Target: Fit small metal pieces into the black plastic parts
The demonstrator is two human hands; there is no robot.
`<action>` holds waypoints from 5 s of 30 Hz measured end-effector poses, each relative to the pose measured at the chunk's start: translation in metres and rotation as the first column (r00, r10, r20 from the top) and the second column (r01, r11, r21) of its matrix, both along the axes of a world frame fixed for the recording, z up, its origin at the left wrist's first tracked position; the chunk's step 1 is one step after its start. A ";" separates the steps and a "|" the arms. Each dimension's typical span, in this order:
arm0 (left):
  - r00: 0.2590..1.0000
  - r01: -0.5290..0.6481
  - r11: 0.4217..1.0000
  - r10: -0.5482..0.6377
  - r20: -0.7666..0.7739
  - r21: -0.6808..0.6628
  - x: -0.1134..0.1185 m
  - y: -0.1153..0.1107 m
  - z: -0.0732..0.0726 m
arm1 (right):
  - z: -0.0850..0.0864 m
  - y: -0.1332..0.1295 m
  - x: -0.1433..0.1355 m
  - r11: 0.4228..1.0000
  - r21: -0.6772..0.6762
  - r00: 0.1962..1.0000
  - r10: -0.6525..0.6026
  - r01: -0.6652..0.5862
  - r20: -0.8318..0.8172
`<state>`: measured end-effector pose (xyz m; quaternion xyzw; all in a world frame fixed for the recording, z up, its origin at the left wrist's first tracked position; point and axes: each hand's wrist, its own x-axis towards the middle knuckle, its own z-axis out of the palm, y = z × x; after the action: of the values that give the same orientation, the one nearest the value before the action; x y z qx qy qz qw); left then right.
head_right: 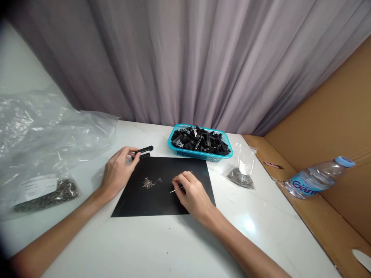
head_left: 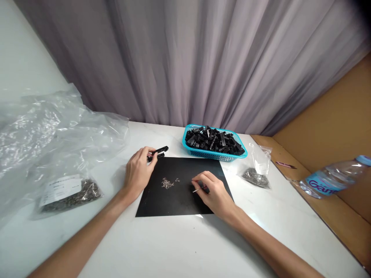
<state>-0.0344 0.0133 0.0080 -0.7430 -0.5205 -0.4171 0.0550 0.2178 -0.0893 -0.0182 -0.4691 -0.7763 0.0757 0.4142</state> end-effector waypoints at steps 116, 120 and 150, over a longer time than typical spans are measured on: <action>0.687 0.723 0.651 -0.642 0.340 -0.230 0.048 -0.057 0.000 | 0.027 -0.008 0.002 0.828 -0.452 0.798 -0.009 -0.332 -0.602; 0.722 0.691 0.686 -0.640 0.264 -0.226 0.047 -0.056 0.000 | 0.023 -0.009 -0.002 0.816 -0.453 0.766 -0.019 -0.359 -0.643; 0.772 0.636 0.742 -0.613 0.169 -0.213 0.046 -0.059 -0.007 | 0.039 -0.013 0.012 0.882 -0.308 0.929 0.303 -0.358 -0.211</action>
<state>0.0118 -0.0457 0.0009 -0.8559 -0.2929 -0.3721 -0.2079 0.2300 -0.1025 0.0213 -0.3867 -0.7849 0.3154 0.3672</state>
